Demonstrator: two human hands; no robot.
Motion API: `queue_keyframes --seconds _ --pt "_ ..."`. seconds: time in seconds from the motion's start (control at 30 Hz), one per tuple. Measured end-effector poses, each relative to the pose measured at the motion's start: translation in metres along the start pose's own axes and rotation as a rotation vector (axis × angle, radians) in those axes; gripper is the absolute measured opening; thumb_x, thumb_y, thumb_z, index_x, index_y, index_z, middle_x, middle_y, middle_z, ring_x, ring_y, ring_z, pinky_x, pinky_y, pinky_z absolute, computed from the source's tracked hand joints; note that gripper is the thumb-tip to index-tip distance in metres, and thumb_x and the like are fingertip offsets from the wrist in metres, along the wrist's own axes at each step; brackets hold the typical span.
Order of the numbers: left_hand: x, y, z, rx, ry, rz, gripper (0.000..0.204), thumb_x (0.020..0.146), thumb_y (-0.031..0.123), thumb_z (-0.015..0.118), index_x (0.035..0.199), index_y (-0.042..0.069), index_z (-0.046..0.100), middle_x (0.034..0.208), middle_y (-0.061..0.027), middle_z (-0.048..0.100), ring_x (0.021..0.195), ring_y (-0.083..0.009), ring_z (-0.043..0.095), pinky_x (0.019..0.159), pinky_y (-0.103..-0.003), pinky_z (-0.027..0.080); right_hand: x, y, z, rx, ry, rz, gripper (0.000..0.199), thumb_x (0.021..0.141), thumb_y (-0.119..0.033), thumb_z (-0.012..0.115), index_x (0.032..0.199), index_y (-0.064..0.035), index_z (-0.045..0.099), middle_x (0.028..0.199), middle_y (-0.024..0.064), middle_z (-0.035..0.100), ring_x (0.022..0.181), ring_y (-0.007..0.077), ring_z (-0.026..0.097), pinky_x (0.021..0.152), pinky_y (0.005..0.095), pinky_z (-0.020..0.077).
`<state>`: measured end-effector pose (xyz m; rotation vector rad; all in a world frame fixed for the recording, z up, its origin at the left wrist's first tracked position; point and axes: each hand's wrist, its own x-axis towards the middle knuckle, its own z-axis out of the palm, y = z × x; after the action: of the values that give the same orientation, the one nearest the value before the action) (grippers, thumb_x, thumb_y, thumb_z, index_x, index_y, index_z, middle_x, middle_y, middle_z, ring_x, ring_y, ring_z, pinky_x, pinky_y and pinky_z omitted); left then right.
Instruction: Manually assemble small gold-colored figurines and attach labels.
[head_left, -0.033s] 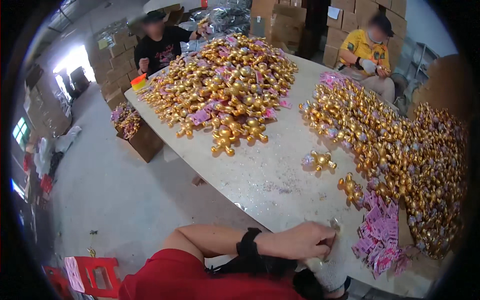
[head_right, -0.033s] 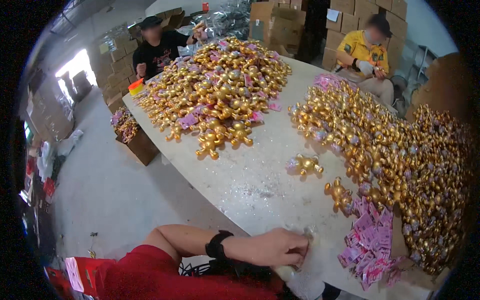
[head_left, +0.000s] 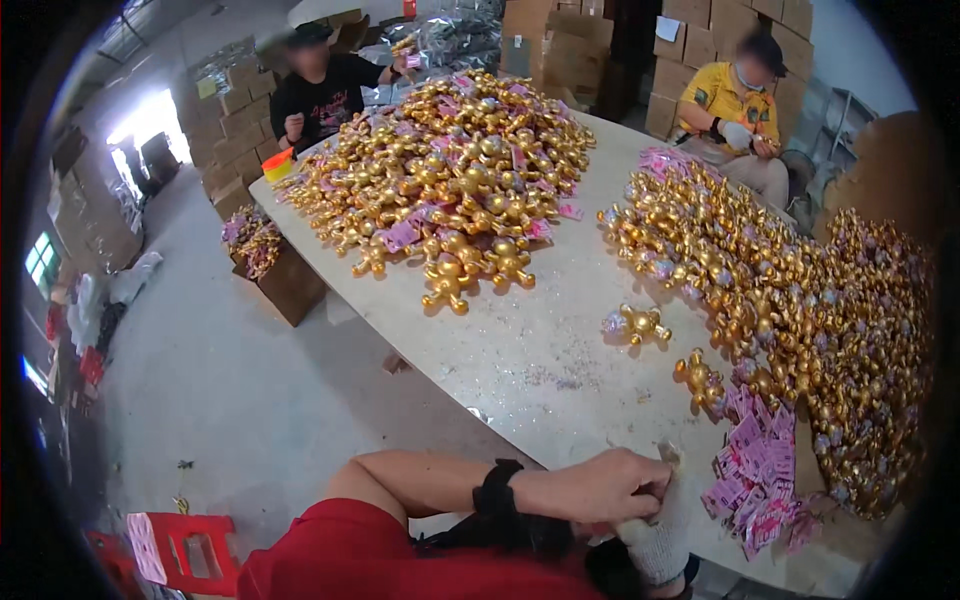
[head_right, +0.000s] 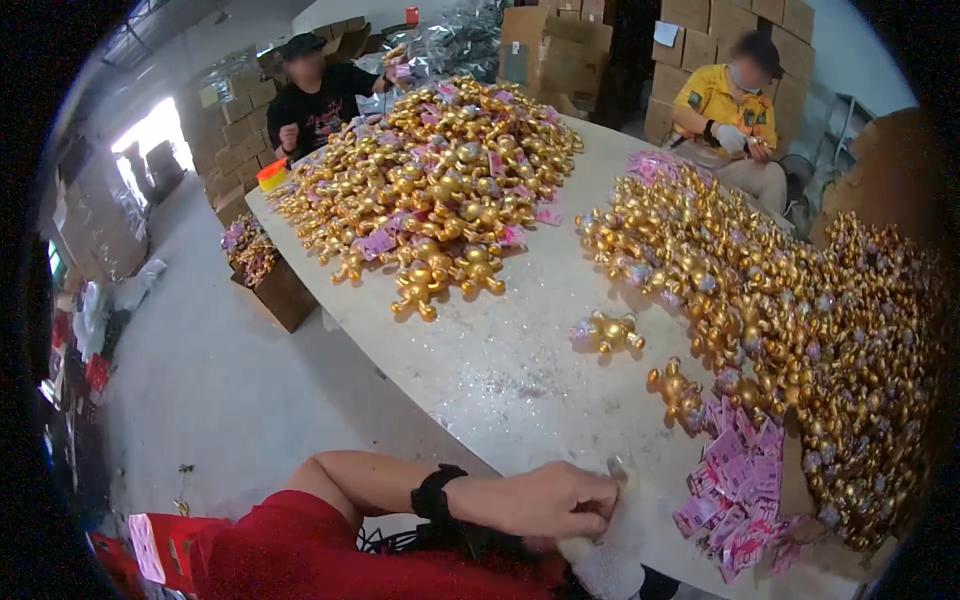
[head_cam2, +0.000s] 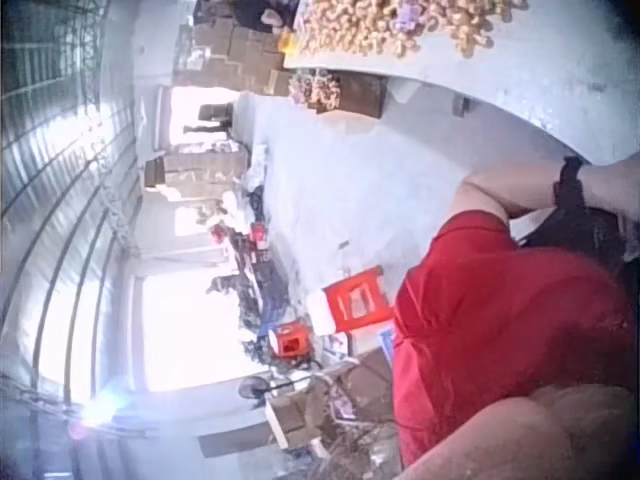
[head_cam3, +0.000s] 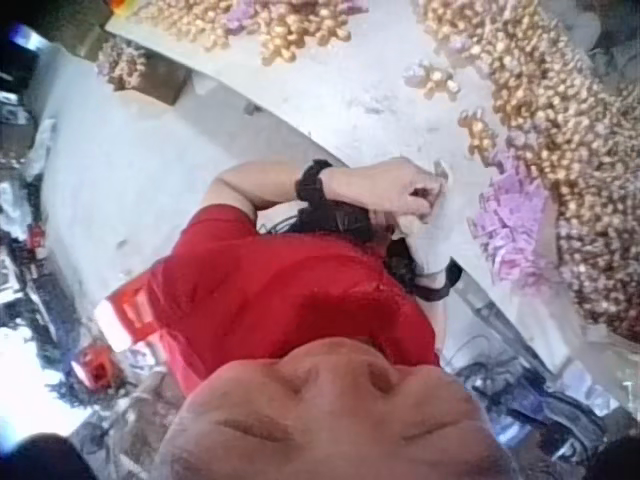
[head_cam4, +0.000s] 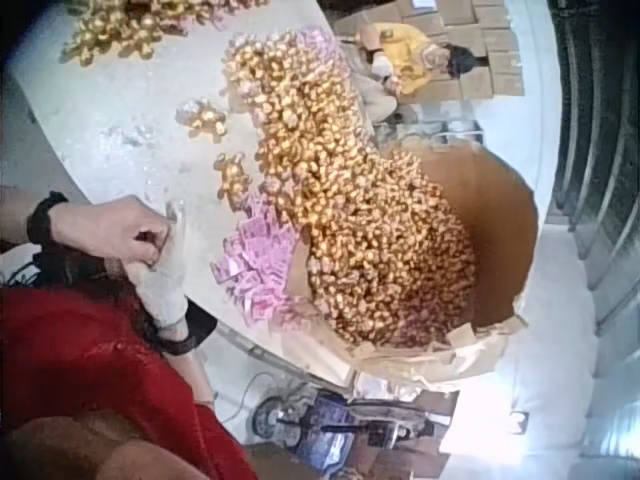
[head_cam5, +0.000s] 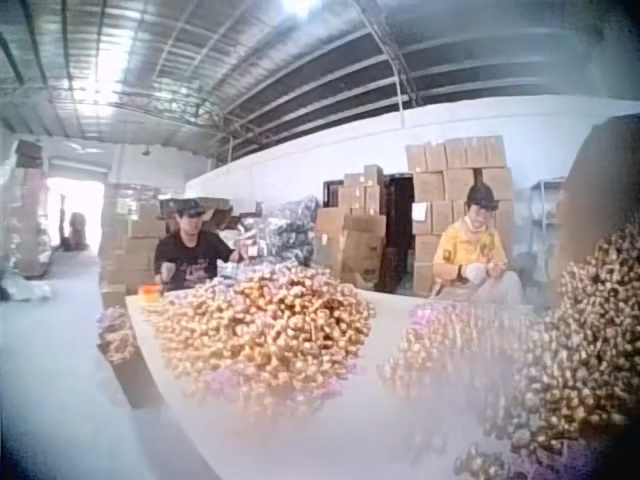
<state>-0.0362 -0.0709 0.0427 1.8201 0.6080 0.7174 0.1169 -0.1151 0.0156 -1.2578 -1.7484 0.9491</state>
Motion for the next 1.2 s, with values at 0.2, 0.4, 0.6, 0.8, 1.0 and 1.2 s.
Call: queue_keyframes --seconds 0.2,0.4,0.6,0.8,1.0,1.2 --pt "0.004 -0.004 0.010 0.303 0.058 0.214 0.014 0.084 0.017 0.058 0.087 0.006 0.051 0.078 -0.0124 0.054 0.073 -0.0319 0.056 0.063 -0.040 0.046 -0.006 0.005 0.000 0.197 0.143 0.120 0.049 0.075 -0.009 0.062 0.121 -0.0006 0.045 0.106 0.0118 0.055 0.096 0.0205 0.056 0.084 0.0317 0.0442" --pt "0.004 -0.013 0.004 0.324 0.188 0.042 0.019 0.081 0.015 0.063 0.092 0.006 0.050 0.077 -0.0112 0.057 0.071 -0.0280 0.059 0.062 -0.035 0.048 -0.006 -0.003 -0.005 -0.389 0.144 -0.023 0.031 0.074 -0.011 0.062 0.104 -0.0067 0.056 0.088 0.0151 0.060 0.080 0.0339 0.058 0.067 0.0405 0.0465" --pt "0.029 -0.029 -0.041 0.082 -0.115 -0.182 0.027 0.081 0.017 0.065 0.099 0.005 0.048 0.080 -0.0086 0.059 0.073 -0.0156 0.058 0.066 -0.030 0.048 -0.005 0.015 -0.011 -0.397 0.061 -0.109 0.015 0.082 -0.015 0.056 0.093 -0.0057 0.059 0.078 0.0148 0.060 0.069 0.0323 0.058 0.062 0.0393 0.0455" --pt "0.093 -0.088 -0.108 0.958 0.619 0.217 0.038 0.078 0.020 0.065 0.107 0.003 0.047 0.098 -0.0133 0.056 0.088 -0.0303 0.055 0.070 -0.041 0.048 -0.006 0.046 -0.013 0.078 0.102 0.395 0.026 0.084 -0.025 0.054 0.091 -0.0014 0.062 0.072 0.0166 0.060 0.071 0.0286 0.061 0.064 0.0368 0.0456" --pt "0.132 -0.120 -0.110 1.073 0.224 -0.265 0.059 0.081 0.027 0.061 0.130 0.012 0.032 0.104 -0.0158 0.056 0.098 -0.0396 0.050 0.072 -0.053 0.048 -0.004 0.025 -0.009 0.061 0.227 0.265 0.018 0.081 -0.015 0.059 0.090 0.0005 0.061 0.062 0.0074 0.056 0.054 0.0140 0.053 0.051 0.0292 0.0431" --pt "0.138 -0.099 -0.101 1.096 0.173 -0.302 0.037 0.079 0.028 0.063 0.111 0.012 0.050 0.100 -0.0139 0.059 0.090 -0.0410 0.055 0.072 -0.052 0.048 -0.009 0.046 -0.011 -0.043 0.225 0.088 0.018 0.083 -0.015 0.059 0.093 -0.0007 0.062 0.069 0.0093 0.059 0.059 0.0144 0.054 0.055 0.0294 0.0446"
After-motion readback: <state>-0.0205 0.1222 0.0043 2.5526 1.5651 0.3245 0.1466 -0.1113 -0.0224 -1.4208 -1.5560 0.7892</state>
